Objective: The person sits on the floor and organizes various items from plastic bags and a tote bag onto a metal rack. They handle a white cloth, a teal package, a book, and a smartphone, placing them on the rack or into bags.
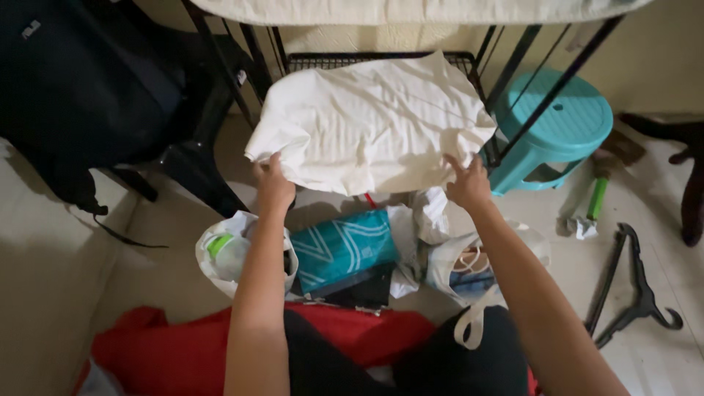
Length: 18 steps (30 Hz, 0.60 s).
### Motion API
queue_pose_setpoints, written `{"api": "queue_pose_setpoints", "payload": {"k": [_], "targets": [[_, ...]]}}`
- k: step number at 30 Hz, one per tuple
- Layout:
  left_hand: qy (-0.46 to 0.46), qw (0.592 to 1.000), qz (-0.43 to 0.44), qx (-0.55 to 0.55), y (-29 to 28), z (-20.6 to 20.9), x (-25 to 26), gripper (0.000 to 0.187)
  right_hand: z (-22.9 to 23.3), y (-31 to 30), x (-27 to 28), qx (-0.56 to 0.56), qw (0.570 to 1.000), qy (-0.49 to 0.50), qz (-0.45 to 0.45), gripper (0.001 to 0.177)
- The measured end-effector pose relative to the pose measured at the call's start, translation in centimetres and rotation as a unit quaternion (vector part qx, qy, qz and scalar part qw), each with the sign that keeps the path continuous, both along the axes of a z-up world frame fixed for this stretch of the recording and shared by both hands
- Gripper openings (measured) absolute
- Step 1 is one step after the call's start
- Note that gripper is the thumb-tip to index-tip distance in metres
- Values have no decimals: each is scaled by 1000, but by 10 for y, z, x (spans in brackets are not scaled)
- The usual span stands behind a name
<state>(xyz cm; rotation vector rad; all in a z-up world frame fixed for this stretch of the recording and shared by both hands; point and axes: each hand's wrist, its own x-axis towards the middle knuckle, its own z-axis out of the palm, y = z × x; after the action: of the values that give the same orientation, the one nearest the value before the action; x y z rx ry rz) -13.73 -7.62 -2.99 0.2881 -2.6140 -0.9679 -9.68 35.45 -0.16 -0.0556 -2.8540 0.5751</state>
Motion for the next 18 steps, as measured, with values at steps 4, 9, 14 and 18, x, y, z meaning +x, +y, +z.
{"api": "queue_pose_setpoints", "payload": {"k": [4,9,14,18], "targets": [[-186,903,44,385,13,19,-12,63,10,0,-22,52,998,-39,-25,42],[131,975,-147,109,12,-12,-58,39,30,22,-48,-4,989,15,-144,25],[78,955,-284,-19,26,-37,-81,47,44,64,-7,-131,925,344,-98,24],[-317,880,-307,-174,29,-8,-65,58,56,63,4,44,977,-105,-178,38]]}}
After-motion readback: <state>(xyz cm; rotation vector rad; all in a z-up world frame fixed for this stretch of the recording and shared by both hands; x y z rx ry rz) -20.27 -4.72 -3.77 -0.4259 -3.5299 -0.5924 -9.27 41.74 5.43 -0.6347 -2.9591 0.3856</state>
